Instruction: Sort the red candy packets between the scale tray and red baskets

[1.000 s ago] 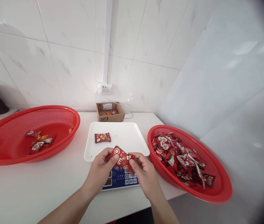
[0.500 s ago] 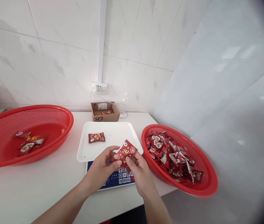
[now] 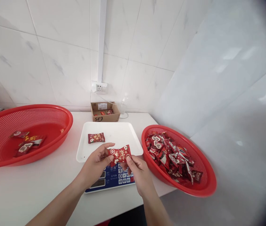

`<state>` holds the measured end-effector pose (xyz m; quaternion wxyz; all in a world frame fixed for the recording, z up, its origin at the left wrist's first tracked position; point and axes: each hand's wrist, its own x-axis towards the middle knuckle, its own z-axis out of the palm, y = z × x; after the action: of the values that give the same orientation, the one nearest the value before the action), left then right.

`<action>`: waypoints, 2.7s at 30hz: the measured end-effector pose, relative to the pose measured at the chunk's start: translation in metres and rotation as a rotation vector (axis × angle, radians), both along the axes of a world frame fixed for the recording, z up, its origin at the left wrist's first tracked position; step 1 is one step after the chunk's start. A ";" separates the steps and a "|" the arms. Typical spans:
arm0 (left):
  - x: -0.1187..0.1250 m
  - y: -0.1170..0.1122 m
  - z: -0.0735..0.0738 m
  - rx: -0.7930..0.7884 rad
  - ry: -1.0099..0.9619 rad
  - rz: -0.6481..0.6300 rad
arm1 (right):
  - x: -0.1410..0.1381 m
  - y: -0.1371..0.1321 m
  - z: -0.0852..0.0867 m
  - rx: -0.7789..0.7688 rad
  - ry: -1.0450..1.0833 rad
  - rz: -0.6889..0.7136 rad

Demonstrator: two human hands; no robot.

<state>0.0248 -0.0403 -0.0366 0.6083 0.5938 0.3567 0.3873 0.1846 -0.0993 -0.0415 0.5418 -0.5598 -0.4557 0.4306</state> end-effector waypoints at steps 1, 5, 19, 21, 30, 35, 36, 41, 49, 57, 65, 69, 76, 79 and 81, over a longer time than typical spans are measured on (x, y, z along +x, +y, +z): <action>0.000 0.000 0.001 0.006 0.004 0.020 | 0.000 0.001 -0.001 -0.003 0.007 0.001; 0.000 0.002 0.005 -0.011 0.014 0.075 | 0.001 0.005 -0.004 -0.031 0.074 -0.017; -0.001 0.007 0.004 -0.006 -0.059 0.136 | 0.003 0.014 -0.009 -0.075 0.154 -0.033; -0.002 0.008 0.003 -0.010 -0.046 0.130 | 0.002 0.015 -0.009 -0.068 0.118 -0.033; -0.002 0.016 -0.006 0.060 0.040 0.191 | 0.002 0.023 -0.010 -0.046 -0.105 -0.041; -0.006 0.020 -0.010 0.125 0.096 0.226 | 0.001 0.031 -0.012 -0.043 -0.213 -0.051; -0.006 0.020 -0.011 0.124 0.092 0.228 | 0.001 0.032 -0.013 -0.038 -0.213 -0.048; -0.006 0.022 -0.008 0.091 0.053 0.210 | 0.002 0.031 -0.016 -0.052 -0.154 -0.026; -0.008 0.020 -0.006 0.118 0.140 0.234 | 0.003 0.028 -0.009 -0.061 -0.225 -0.033; -0.013 0.016 -0.013 0.632 0.490 0.249 | 0.005 0.031 -0.010 -0.053 -0.769 -0.246; -0.017 -0.007 -0.024 0.872 0.476 0.140 | -0.010 0.035 -0.017 0.319 -0.971 0.109; -0.023 -0.014 -0.032 0.870 0.457 0.180 | -0.013 0.052 -0.017 0.242 -1.024 0.166; -0.033 -0.021 0.003 0.739 0.337 0.267 | 0.009 0.077 -0.006 0.152 -0.987 0.182; -0.047 -0.024 0.033 0.591 0.123 0.369 | 0.040 0.067 0.009 0.175 -0.960 0.079; -0.056 -0.024 0.044 0.551 0.032 0.433 | 0.069 0.054 0.020 0.143 -1.006 -0.009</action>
<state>-0.0312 -0.0647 0.0074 0.3231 0.6524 0.3660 0.5796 0.2536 -0.0455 -0.0219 0.2943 -0.6612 -0.6862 0.0730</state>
